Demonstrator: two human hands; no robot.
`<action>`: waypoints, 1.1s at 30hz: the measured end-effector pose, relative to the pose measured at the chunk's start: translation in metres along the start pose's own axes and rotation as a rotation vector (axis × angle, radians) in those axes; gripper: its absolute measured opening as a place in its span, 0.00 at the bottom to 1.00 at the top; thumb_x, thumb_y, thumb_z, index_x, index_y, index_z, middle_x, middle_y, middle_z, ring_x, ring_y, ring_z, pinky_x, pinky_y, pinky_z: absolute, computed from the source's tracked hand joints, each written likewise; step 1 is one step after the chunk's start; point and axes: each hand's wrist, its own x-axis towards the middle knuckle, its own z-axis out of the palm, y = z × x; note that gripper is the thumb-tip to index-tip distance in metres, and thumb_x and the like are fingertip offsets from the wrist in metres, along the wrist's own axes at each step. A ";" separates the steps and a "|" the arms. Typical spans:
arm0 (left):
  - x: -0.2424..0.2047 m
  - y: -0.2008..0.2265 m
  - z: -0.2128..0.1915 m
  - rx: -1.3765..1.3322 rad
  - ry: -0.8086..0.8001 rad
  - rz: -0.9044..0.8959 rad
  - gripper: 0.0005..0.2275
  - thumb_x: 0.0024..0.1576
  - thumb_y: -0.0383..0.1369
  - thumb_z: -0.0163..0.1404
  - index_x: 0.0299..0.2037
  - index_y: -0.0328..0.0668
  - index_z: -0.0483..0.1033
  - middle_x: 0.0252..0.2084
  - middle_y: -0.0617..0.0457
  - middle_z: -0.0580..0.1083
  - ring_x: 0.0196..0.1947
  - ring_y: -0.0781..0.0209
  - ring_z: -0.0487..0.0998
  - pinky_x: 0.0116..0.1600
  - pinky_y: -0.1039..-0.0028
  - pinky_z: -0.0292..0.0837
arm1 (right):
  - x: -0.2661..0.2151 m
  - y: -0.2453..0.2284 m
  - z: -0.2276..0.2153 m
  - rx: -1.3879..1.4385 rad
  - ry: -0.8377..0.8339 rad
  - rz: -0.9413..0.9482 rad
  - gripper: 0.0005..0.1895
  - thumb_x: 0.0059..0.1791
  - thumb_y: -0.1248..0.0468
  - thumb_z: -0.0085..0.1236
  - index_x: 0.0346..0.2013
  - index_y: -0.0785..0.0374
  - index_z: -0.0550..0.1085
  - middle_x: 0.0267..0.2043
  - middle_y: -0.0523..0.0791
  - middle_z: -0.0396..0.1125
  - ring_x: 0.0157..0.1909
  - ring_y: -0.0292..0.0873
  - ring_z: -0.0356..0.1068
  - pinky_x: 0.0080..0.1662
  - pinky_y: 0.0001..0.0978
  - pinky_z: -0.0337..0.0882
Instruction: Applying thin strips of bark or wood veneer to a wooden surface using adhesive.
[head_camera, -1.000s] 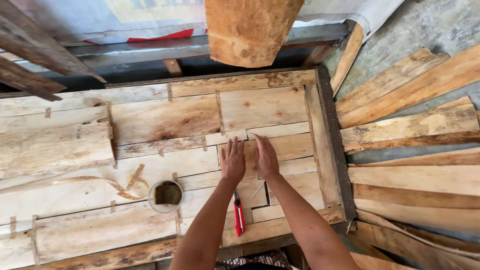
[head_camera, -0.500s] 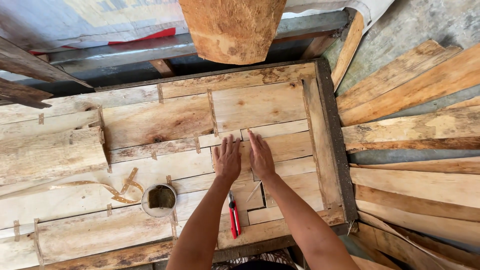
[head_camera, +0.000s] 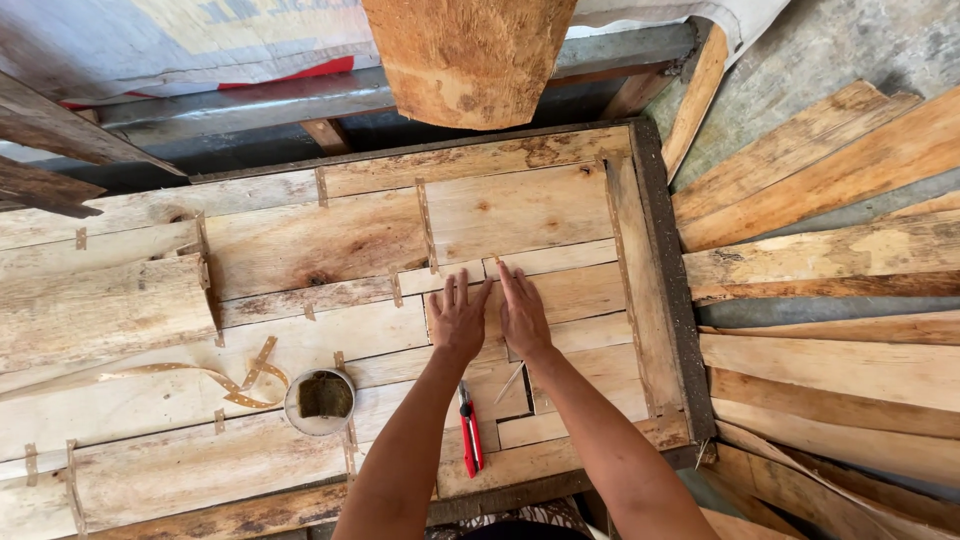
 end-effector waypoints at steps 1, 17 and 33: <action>0.001 0.000 0.002 -0.002 0.002 -0.005 0.32 0.64 0.38 0.44 0.77 0.71 0.42 0.80 0.45 0.40 0.78 0.43 0.41 0.73 0.40 0.42 | 0.003 0.002 -0.002 0.000 -0.003 -0.005 0.37 0.50 0.76 0.46 0.74 0.63 0.52 0.71 0.55 0.61 0.73 0.62 0.55 0.68 0.50 0.59; 0.007 0.005 0.005 0.076 -0.070 -0.010 0.34 0.63 0.34 0.43 0.78 0.65 0.39 0.80 0.43 0.34 0.78 0.37 0.37 0.72 0.36 0.41 | 0.094 0.027 -0.012 0.105 -0.225 0.027 0.06 0.52 0.64 0.59 0.37 0.64 0.72 0.38 0.49 0.71 0.40 0.51 0.72 0.43 0.42 0.71; 0.007 0.003 -0.016 0.068 -0.125 -0.001 0.34 0.62 0.35 0.44 0.78 0.66 0.42 0.81 0.47 0.31 0.78 0.42 0.42 0.69 0.34 0.51 | 0.102 0.034 -0.012 0.155 -0.261 0.034 0.06 0.52 0.65 0.58 0.37 0.65 0.71 0.34 0.50 0.72 0.36 0.53 0.71 0.40 0.44 0.70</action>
